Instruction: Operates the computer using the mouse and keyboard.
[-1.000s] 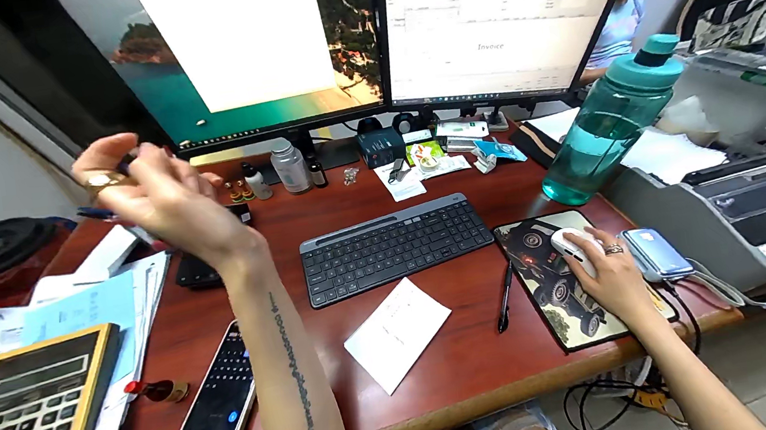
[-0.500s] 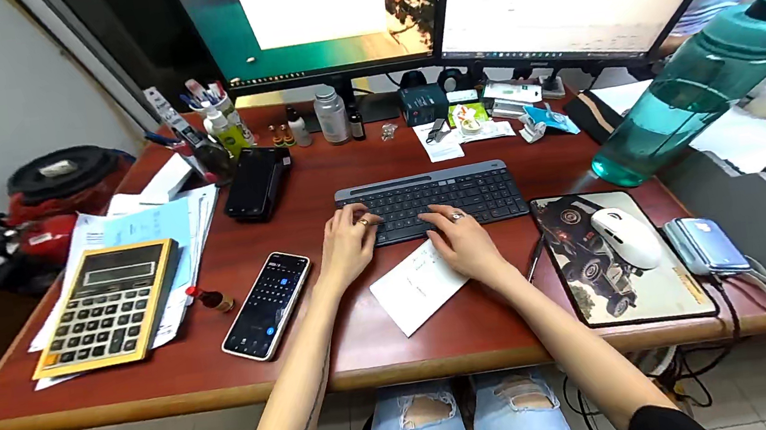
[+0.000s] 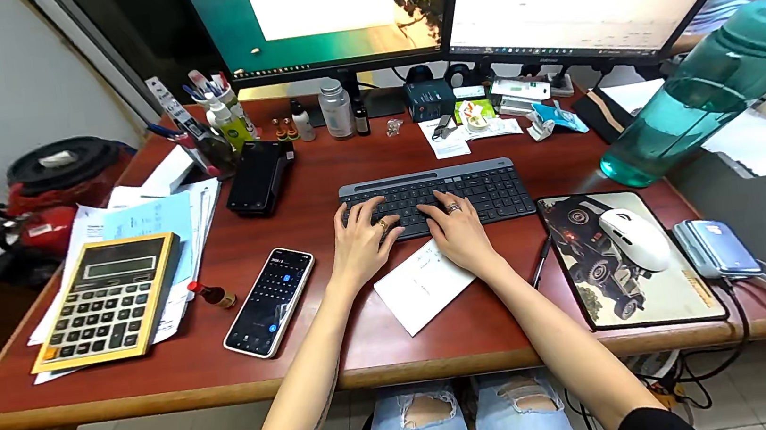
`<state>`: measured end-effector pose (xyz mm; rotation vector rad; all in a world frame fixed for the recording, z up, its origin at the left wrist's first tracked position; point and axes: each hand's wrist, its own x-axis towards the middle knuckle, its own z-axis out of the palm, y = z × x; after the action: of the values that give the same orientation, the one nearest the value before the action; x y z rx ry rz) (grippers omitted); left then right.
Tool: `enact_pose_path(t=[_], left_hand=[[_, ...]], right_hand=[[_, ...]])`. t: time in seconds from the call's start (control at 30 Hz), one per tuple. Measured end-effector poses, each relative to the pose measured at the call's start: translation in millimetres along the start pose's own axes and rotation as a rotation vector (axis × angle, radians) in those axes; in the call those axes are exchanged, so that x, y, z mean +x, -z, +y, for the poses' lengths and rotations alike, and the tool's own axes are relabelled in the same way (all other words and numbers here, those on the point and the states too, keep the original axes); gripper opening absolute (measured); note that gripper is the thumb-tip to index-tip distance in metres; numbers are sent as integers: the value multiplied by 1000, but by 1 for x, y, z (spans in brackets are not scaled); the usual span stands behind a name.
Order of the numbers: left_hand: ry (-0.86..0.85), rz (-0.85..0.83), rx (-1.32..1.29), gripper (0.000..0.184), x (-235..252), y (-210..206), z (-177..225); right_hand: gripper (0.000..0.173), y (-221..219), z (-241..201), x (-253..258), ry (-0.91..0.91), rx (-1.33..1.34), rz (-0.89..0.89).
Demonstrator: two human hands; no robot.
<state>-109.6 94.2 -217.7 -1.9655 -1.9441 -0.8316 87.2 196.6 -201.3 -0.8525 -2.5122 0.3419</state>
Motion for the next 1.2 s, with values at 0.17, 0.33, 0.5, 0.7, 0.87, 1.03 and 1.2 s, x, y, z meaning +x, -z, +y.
enact_pose_path(t=[0.17, 0.33, 0.5, 0.7, 0.87, 1.03, 1.2], left_hand=[[96, 71, -32, 41, 0, 3, -2], [154, 71, -39, 39, -1, 2, -7], [190, 73, -46, 37, -1, 3, -7], [192, 83, -43, 34, -2, 5, -9], [197, 104, -41, 28, -2, 8, -10], [186, 91, -56, 27, -1, 7, -9], [160, 103, -82, 25, 3, 0, -13]], right_hand=[[36, -3, 0, 0, 35, -55, -13], [41, -6, 21, 7, -87, -98, 84], [42, -7, 32, 9, -150, -109, 39], [39, -1, 26, 5, -63, -86, 89], [35, 2, 12, -7, 116, -23, 54], [37, -2, 7, 2, 125, -25, 80], [38, -13, 2, 9, 148, -51, 41]])
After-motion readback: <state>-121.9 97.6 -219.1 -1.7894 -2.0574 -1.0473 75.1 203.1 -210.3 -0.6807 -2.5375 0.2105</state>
